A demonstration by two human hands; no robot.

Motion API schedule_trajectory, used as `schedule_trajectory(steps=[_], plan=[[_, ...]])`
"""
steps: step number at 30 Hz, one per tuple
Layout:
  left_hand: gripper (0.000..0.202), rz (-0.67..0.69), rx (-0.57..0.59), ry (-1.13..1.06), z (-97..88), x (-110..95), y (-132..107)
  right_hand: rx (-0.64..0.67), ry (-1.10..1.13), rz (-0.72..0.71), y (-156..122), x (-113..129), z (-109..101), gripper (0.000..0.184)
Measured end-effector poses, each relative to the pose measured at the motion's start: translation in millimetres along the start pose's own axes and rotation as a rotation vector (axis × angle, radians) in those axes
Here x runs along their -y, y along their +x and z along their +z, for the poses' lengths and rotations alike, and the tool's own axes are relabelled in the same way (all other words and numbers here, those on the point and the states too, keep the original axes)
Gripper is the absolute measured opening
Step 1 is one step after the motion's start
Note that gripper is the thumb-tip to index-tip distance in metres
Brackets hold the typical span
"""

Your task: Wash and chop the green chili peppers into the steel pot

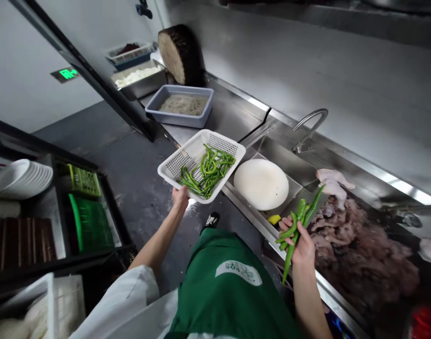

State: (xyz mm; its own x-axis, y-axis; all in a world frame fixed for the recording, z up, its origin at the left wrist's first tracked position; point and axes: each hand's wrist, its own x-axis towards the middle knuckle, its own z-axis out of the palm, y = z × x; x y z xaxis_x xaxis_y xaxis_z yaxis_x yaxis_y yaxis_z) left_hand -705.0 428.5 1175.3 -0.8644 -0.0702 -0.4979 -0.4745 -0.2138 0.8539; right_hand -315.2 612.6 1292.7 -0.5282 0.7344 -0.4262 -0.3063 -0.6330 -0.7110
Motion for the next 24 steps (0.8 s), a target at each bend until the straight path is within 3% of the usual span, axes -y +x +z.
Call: schedule_trajectory(steps=[6, 11, 14, 17, 19, 20, 22, 24], plan=[[0.045, -0.069, 0.121, -0.020, 59.0, -8, 72, -0.121, 0.262, -0.093, 1, -24, 50, 0.034], [0.041, -0.179, 0.309, 0.005, 93.3, -16, 101, -0.299, 0.332, -0.227, -19, -49, 74, 0.034], [0.030, -0.168, 0.270, 0.119, 85.1, -13, 98, -0.424, 0.431, -0.318, -46, -64, 69, 0.034], [0.025, -0.063, 0.204, 0.238, 52.7, -4, 79, -0.525, 0.515, -0.376, -68, -80, 65, 0.033], [0.025, 0.008, 0.370, 0.300, 33.9, 4, 57, -0.557, 0.525, -0.396, -80, -90, 61, 0.033], [0.025, 0.039, 0.519, 0.351, 29.7, 8, 41, -0.567, 0.522, -0.419, -86, -95, 58, 0.032], [0.022, 0.099, 0.891, 0.511, 32.3, 17, -4, -0.593, 0.525, -0.491, -103, -103, 48, 0.030], [0.017, 0.177, 1.351, 0.673, 42.0, 27, -73, -0.635, 0.558, -0.582, -126, -114, 35, 0.031]])
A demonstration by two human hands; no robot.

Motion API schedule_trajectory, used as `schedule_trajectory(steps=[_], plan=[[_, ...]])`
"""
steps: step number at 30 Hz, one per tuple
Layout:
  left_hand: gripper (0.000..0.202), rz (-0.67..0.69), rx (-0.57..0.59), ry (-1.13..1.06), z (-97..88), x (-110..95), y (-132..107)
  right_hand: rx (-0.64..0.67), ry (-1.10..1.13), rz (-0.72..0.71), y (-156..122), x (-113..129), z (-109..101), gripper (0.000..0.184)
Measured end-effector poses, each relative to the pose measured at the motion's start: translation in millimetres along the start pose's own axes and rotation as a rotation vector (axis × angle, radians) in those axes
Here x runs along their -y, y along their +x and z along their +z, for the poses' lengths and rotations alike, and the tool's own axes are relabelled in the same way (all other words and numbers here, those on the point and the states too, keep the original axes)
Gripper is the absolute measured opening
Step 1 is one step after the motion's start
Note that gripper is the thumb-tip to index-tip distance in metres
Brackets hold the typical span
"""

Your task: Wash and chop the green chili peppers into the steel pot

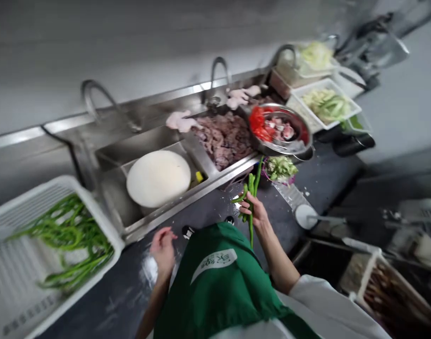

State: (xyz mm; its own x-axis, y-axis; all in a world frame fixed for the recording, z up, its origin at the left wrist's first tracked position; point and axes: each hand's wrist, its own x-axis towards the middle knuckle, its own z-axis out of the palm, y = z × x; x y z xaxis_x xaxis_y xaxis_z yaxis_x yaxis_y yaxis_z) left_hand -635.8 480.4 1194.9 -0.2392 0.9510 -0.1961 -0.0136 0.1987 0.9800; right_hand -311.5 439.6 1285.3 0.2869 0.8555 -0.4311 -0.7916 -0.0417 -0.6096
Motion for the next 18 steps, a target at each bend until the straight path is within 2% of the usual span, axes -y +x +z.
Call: schedule_trajectory(steps=[2, 4, 5, 7, 10, 13, 15, 18], plan=[[0.016, 0.191, 0.471, 0.154, 79.1, -35, -14, -0.041, 0.058, -0.066, -13, 13, -31, 0.034], [0.017, 0.407, 0.898, 0.266, 163.5, -64, -40, -0.076, 0.076, -0.099, -27, 27, -67, 0.038], [0.019, 0.486, 1.059, 0.308, 204.7, -72, -58, -0.090, 0.065, -0.106, -33, 35, -88, 0.039], [0.020, 0.560, 1.271, 0.377, 280.7, -74, -101, -0.131, 0.033, -0.138, -45, 55, -134, 0.041], [0.014, 0.466, 1.445, 0.401, 373.4, -43, -171, -0.227, 0.022, -0.213, -63, 94, -207, 0.045], [0.020, 0.235, 1.542, 0.334, 446.0, 3, -232, -0.362, 0.009, -0.283, -84, 137, -275, 0.050], [0.025, 0.126, 1.508, 0.322, 492.8, 32, -261, -0.479, 0.000, -0.323, -97, 162, -312, 0.051], [0.028, -0.014, 1.285, 0.413, 573.6, 65, -278, -0.588, 0.087, -0.351, -107, 192, -358, 0.054]])
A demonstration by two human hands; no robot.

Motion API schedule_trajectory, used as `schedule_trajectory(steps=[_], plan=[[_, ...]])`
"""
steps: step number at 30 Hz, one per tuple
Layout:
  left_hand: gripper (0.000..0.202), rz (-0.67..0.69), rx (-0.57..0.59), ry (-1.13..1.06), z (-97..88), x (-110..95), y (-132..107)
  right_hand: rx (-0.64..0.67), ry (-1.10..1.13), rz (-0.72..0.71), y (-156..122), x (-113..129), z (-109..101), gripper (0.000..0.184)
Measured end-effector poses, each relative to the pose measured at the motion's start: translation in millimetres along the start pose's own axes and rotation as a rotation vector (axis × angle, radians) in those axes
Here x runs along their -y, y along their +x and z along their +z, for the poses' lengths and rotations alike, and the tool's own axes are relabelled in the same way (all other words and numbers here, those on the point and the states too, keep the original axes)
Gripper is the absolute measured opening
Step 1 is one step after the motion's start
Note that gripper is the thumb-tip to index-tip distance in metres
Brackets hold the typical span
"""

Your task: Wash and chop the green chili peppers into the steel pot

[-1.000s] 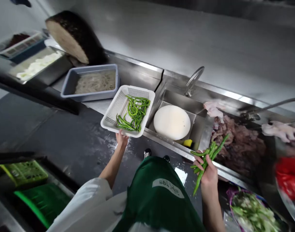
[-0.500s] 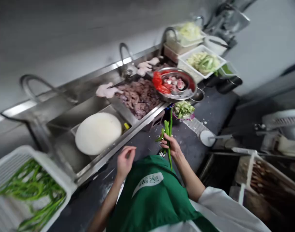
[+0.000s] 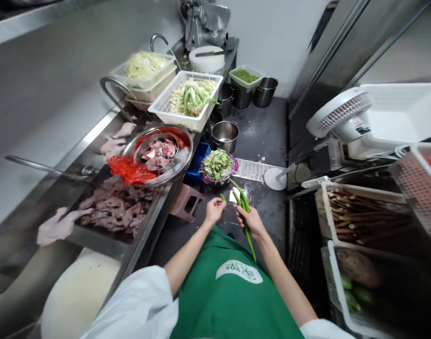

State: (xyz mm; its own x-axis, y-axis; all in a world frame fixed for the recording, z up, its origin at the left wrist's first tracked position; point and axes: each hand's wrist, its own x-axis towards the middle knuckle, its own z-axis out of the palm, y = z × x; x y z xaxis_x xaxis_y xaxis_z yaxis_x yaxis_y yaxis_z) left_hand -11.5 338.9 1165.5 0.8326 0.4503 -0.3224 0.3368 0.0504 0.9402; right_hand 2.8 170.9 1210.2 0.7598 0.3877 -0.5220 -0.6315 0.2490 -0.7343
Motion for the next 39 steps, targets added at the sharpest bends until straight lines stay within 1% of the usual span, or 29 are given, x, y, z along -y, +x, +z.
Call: schedule_trajectory(steps=[2, 4, 7, 9, 11, 12, 14, 15, 16, 17, 18, 19, 20, 22, 24, 25, 26, 27, 28, 29, 30, 31, 32, 33, 34, 35, 36, 37, 39], plan=[[0.027, -0.113, -0.132, 0.000, 12.0, -5, 62, -0.047, 0.105, 0.024, 19, 15, -22, 0.056], [0.025, -0.160, -0.208, 0.030, 14.2, -15, 127, -0.083, 0.198, 0.046, 42, 29, -43, 0.054], [0.023, -0.189, -0.255, 0.070, 18.3, -34, 222, -0.099, 0.262, 0.049, 88, 58, -72, 0.049], [0.024, -0.200, -0.217, 0.071, 34.5, -47, 276, -0.117, 0.254, 0.031, 126, 87, -88, 0.045], [0.024, -0.215, -0.115, 0.048, 66.3, -60, 314, -0.148, 0.222, 0.021, 171, 124, -100, 0.041], [0.024, -0.223, -0.056, 0.034, 87.7, -68, 326, -0.159, 0.203, 0.021, 195, 144, -104, 0.040], [0.027, -0.251, 0.123, -0.018, 138.4, -88, 340, -0.155, 0.163, 0.028, 243, 186, -107, 0.038], [0.032, -0.273, 0.242, -0.053, 165.5, -100, 344, -0.138, 0.142, 0.041, 268, 207, -107, 0.037], [0.034, -0.315, 0.487, -0.132, 192.0, -112, 349, -0.119, 0.120, 0.057, 292, 227, -105, 0.037], [0.037, -0.354, 0.678, -0.209, 216.8, -125, 356, -0.105, 0.099, 0.074, 314, 246, -102, 0.037], [0.041, -0.388, 0.781, -0.267, 238.8, -139, 365, -0.096, 0.080, 0.090, 336, 265, -99, 0.037], [0.044, -0.413, 0.845, -0.324, 257.4, -152, 377, -0.090, 0.069, 0.099, 356, 283, -96, 0.038], [0.046, -0.430, 0.856, -0.367, 272.8, -164, 391, -0.088, 0.063, 0.099, 375, 299, -95, 0.040], [0.050, -0.452, 0.820, -0.417, 295.8, -186, 429, -0.067, 0.063, 0.091, 412, 331, -96, 0.045], [0.051, -0.461, 0.736, -0.435, 313.5, -205, 476, -0.002, 0.064, 0.107, 452, 359, -105, 0.048], [0.051, -0.453, 0.645, -0.445, 321.8, -213, 503, 0.033, 0.054, 0.126, 474, 373, -112, 0.048], [0.050, -0.423, 0.514, -0.459, 330.1, -222, 532, 0.057, 0.026, 0.148, 498, 386, -121, 0.047], [0.048, -0.363, 0.348, -0.470, 338.4, -232, 561, 0.052, -0.029, 0.171, 525, 400, -131, 0.045], [0.046, -0.272, 0.173, -0.457, 346.7, -242, 590, 0.019, -0.126, 0.184, 553, 415, -141, 0.042], [0.043, -0.163, 0.025, -0.404, 355.1, -254, 618, -0.027, -0.267, 0.182, 582, 431, -151, 0.036], [0.039, -0.042, -0.070, -0.311, 363.7, -268, 644, -0.069, -0.447, 0.162, 611, 448, -159, 0.029], [0.035, 0.077, -0.098, -0.184, 372.7, -283, 667, -0.090, -0.644, 0.122, 639, 467, -166, 0.024], [0.032, 0.181, -0.052, -0.036, 382.1, -299, 689, -0.073, -0.834, 0.065, 666, 488, -171, 0.023], [0.027, 0.263, 0.051, 0.111, 391.8, -315, 708, -0.019, -0.988, -0.003, 690, 511, -173, 0.023], [0.022, 0.323, 0.175, 0.235, 401.4, -332, 725, 0.064, -1.087, -0.073, 712, 535, -174, 0.023], [0.018, 0.357, 0.289, 0.332, 410.2, -348, 741, 0.160, -1.129, -0.129, 732, 559, -173, 0.021], [0.014, 0.362, 0.376, 0.402, 417.8, -363, 756, 0.270, -1.127, -0.163, 750, 583, -170, 0.020], [0.013, 0.338, 0.429, 0.445, 423.4, -378, 771, 0.384, -1.098, -0.169, 766, 607, -165, 0.020], [0.017, 0.225, 0.454, 0.448, 427.6, -401, 799, 0.592, -1.018, -0.100, 798, 652, -154, 0.026]])
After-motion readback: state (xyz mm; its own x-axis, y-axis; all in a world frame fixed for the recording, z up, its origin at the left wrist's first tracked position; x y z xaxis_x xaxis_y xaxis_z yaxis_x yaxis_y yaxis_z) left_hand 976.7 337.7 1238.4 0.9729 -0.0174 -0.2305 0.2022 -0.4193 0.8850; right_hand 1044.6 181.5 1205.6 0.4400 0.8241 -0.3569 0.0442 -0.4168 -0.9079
